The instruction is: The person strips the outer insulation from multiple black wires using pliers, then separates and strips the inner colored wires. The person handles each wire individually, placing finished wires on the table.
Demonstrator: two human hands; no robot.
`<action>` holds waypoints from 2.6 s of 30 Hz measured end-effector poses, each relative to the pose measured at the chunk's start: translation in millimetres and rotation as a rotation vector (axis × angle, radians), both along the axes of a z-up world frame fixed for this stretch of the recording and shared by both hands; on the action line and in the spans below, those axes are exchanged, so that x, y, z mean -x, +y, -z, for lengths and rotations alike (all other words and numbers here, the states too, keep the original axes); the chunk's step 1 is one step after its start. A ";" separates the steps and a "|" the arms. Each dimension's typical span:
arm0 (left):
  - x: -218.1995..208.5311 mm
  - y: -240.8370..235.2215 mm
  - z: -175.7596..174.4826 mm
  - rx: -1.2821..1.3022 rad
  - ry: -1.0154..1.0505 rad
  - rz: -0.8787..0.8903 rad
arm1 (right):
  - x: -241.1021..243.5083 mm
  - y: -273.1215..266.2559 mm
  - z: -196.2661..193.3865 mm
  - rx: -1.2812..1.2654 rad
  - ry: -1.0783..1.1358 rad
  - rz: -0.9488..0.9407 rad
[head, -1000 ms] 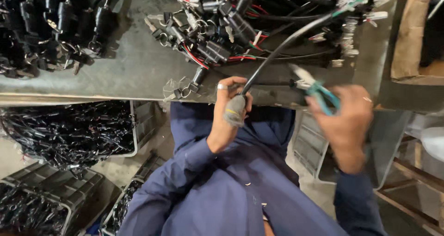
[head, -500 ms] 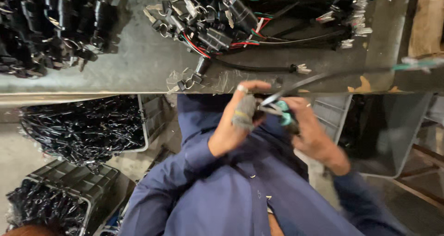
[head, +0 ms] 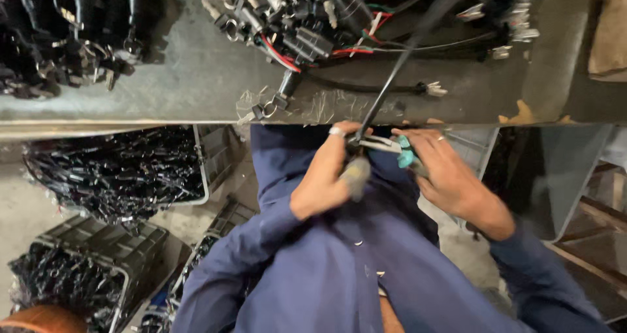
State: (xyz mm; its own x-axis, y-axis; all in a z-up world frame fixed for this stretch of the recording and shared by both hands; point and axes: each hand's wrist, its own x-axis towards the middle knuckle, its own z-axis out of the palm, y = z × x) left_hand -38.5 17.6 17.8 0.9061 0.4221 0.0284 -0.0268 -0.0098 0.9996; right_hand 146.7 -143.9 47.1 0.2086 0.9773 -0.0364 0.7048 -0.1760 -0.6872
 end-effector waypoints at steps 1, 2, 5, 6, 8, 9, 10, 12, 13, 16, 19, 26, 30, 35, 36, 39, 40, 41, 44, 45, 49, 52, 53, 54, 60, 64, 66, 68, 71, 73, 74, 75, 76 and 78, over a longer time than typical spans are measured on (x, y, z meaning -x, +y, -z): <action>-0.8 1.8 5.7 -0.064 0.041 0.007 | 5.1 -1.7 6.4 0.081 0.017 0.031; -2.0 3.0 11.5 -0.128 0.083 0.015 | 6.9 -4.4 12.8 0.163 0.033 0.061; -6.8 1.9 24.5 -0.210 0.175 0.085 | 6.2 -16.4 27.9 0.101 -0.116 -0.008; -6.1 -0.5 26.7 -0.217 0.202 0.115 | 8.1 -22.1 29.6 0.123 -0.135 -0.001; -5.2 -0.8 27.6 -0.051 0.282 0.134 | 8.4 -25.1 30.4 0.151 -0.182 -0.005; -5.8 0.7 27.5 0.027 0.317 0.140 | 7.0 -24.6 30.6 0.124 -0.154 -0.001; -6.2 2.6 26.9 0.050 0.272 0.142 | 5.4 -23.1 31.2 0.096 -0.127 0.003; -6.5 5.4 24.6 0.105 0.186 0.151 | 1.6 -21.1 32.3 0.065 -0.022 -0.030; -7.8 6.6 24.5 0.087 0.150 0.155 | -1.8 -19.9 35.6 0.054 0.049 -0.066; -6.3 9.4 24.7 0.096 0.164 0.164 | -13.4 -17.3 52.4 0.136 0.193 -0.083; -5.7 8.6 26.9 0.130 0.322 0.153 | -17.7 -20.4 71.8 0.276 0.249 -0.045; 2.3 -1.4 27.7 -0.085 0.152 0.048 | 3.7 -32.3 88.0 -0.012 0.196 -0.072; -1.1 7.8 31.5 0.007 0.290 0.057 | -1.4 -32.6 85.1 0.140 0.115 0.001; -1.8 1.1 42.0 0.042 0.256 0.083 | -2.3 -41.8 88.7 0.109 0.068 -0.040; -1.8 1.2 41.6 0.069 0.270 0.091 | -4.3 -39.5 88.0 0.118 0.061 -0.058; -0.7 0.2 39.3 0.105 0.264 0.104 | -9.5 -31.3 82.8 0.159 0.060 -0.093; -0.5 -0.7 38.1 0.101 0.272 0.099 | -10.3 -28.6 80.2 0.182 0.077 -0.089; -0.6 -1.4 36.8 0.095 0.279 0.093 | -12.7 -25.8 76.9 0.203 0.091 -0.086; -1.3 -2.1 32.9 0.073 0.290 0.062 | -14.7 -17.2 68.3 0.117 0.044 -0.114; -1.5 -3.2 32.0 0.066 0.293 0.050 | -14.2 -15.6 66.4 0.096 0.024 -0.136; 0.9 -5.8 28.1 -0.143 0.357 0.029 | -12.9 -11.8 63.9 0.182 0.006 -0.112; 2.4 -6.5 25.6 -0.279 0.440 0.002 | -10.9 -10.5 68.1 0.250 -0.031 -0.096; 3.2 -5.9 24.5 -0.316 0.428 -0.015 | -10.5 -10.1 69.5 0.250 -0.054 -0.104; 3.2 -5.2 23.8 -0.353 0.417 -0.032 | -9.6 -9.2 71.4 0.219 -0.027 -0.124; 7.9 -7.3 25.9 -0.240 0.526 -0.034 | -11.8 -7.4 69.8 0.148 0.014 -0.194; 17.2 -17.2 35.7 -0.483 0.491 -0.149 | 0.8 -5.2 65.4 0.158 -0.046 -0.151; 17.5 -21.3 42.7 -0.634 0.465 -0.249 | 14.2 -5.7 62.8 0.219 -0.075 -0.054; 19.5 -20.0 48.5 -0.680 0.497 -0.260 | 32.4 -4.1 62.0 0.247 -0.086 0.066; 26.8 -12.3 55.1 -0.747 0.355 -0.281 | 52.4 -2.3 60.8 0.448 -0.059 0.164; 35.6 -6.3 56.7 -0.685 0.317 -0.225 | 62.3 -2.5 60.0 0.364 0.069 0.182; 38.7 -2.8 56.5 -0.604 0.356 -0.165 | 65.6 -1.8 59.5 0.320 0.131 0.191; 43.0 0.3 55.0 -0.521 0.398 -0.107 | 69.3 -1.7 58.7 0.279 0.134 0.180; 46.6 2.8 52.3 -0.540 0.394 -0.100 | 73.9 -1.6 57.9 0.238 0.137 0.169; 45.8 10.6 45.7 -0.584 0.377 -0.097 | 76.6 1.9 57.3 0.214 0.178 0.165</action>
State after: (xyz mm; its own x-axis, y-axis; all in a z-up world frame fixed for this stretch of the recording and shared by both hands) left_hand -84.4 28.2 -27.9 0.8577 0.5131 -0.0333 0.3489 -0.5332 0.7707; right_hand 70.0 -142.1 -10.2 0.3357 0.8969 -0.2878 0.5265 -0.4320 -0.7322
